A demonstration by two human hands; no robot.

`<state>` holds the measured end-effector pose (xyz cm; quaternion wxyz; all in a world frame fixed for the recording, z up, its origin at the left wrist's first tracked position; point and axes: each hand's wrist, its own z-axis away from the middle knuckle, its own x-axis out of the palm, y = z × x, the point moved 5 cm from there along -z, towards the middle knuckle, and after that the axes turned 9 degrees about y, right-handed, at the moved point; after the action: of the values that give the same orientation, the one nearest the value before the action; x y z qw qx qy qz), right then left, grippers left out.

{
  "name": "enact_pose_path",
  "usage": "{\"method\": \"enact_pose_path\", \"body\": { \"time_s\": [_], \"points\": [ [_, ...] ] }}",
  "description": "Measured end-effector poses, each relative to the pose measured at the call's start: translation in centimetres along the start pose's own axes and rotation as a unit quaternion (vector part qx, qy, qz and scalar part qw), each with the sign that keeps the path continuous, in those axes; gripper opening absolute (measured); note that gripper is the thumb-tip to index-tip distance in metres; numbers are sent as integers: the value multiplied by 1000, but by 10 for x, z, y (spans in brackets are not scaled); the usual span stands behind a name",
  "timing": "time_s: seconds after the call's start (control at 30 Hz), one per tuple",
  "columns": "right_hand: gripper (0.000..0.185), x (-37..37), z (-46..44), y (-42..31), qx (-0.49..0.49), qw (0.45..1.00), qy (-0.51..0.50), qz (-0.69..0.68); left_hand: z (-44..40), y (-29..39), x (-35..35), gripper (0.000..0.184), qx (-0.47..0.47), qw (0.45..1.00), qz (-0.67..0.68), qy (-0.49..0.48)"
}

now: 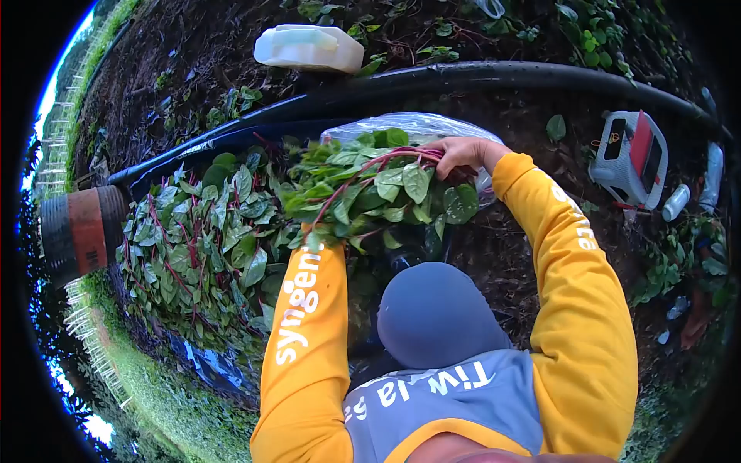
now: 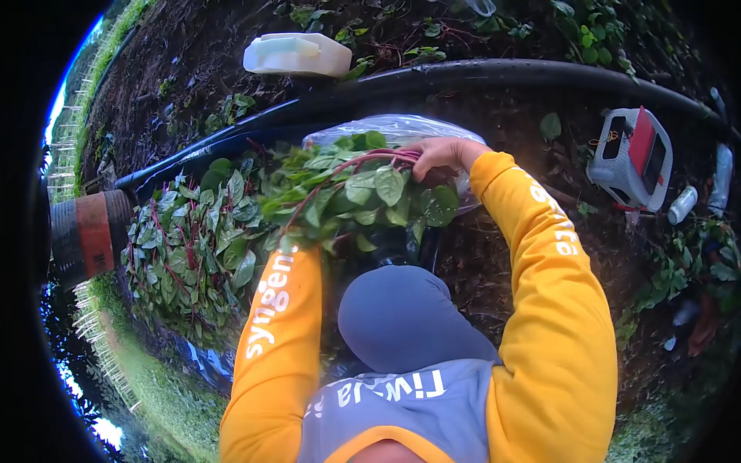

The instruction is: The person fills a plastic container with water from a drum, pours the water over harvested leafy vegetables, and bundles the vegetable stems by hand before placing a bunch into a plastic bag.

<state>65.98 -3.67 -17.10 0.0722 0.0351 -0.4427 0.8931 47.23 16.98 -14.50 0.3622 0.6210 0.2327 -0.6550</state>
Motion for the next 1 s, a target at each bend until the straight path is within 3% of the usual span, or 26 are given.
{"method": "enact_pose_path", "body": {
  "time_s": [0.03, 0.1, 0.17, 0.2, 0.23, 0.3, 0.33, 0.37, 0.43, 0.47, 0.5, 0.53, 0.57, 0.6, 0.63, 0.67, 0.7, 0.73, 0.77, 0.83, 0.9, 0.97, 1.0],
  "points": [
    [80, -13, -8, 16, 2, 1000, -1, 0, -2, -1, -1, 94, -10, 1000, -4, -12],
    [71, -44, -22, 41, 47, 992, 109, 30, 0, -3, -1, 105, -9, 1000, -17, -9],
    [61, -64, -10, 19, 20, 966, 247, 79, 17, -5, 1, 106, 109, 985, -60, 115],
    [52, -69, -2, 5, 54, 953, 294, 49, 24, -9, -2, 106, 107, 986, -61, 115],
    [45, -73, 3, -2, 84, 946, 307, -64, 32, -11, -4, 105, 101, 988, -86, 83],
    [40, -88, 0, 3, 75, 914, 370, -148, 52, -16, -8, 102, 88, 987, -135, 15],
    [45, -93, -6, 13, 8, 919, 379, -110, 66, -8, -21, 86, 93, 986, -135, -14],
    [41, -94, -5, 24, -58, 906, 417, 49, 65, -22, -8, 86, 93, 986, -136, -15],
    [58, -69, 10, 35, -35, 805, 471, 359, 59, -51, 2, 60, 69, 988, 125, 54],
    [58, -69, 16, 39, 18, 837, 424, 344, 58, -57, 1, 41, 9, 968, 245, 52],
    [58, -49, 50, -1, 87, 814, 433, 378, 57, -55, 5, 39, 38, 944, 324, 44],
    [57, -62, 44, 9, 76, 827, 431, 353, 57, -60, 6, 37, 57, 916, 395, 45],
    [48, -61, 47, -2, -16, 828, 437, 351, 64, -54, -4, 33, 66, 914, 399, 38],
    [44, -85, 11, 26, -122, 788, 359, 484, 70, -56, 3, 33, 51, 877, 477, 8],
    [41, -87, 15, 31, -248, 857, 386, 235, 76, -57, 12, 35, 54, 864, 500, 32],
    [46, -102, -2, 76, -255, 840, 394, 272, 86, -47, -5, 41, 10, 894, 447, -27],
    [52, -107, -22, 121, -213, 840, 437, 242, 97, -49, -6, 49, 31, 919, 387, 69],
    [53, -106, -30, 144, -165, 813, 434, 350, 109, -49, -12, 54, -15, 927, 368, 76],
    [54, -109, -35, 152, -116, 769, 433, 455, 121, -56, -7, 55, 25, 932, 331, 144],
    [51, -111, -33, 137, -105, 812, 407, 406, 153, -70, -43, 47, -9, 928, 363, 85],
    [52, -93, -14, 104, -77, 808, 377, 445, 184, -109, -68, 24, 30, 900, 339, 272],
    [53, -61, 14, 68, -102, 828, 340, 433, 218, -164, -104, 23, 1, 895, 228, 384],
    [53, -44, 27, 57, -19, 843, 339, 416, 234, -198, -117, 24, -55, 880, 200, 428]
  ]
}}
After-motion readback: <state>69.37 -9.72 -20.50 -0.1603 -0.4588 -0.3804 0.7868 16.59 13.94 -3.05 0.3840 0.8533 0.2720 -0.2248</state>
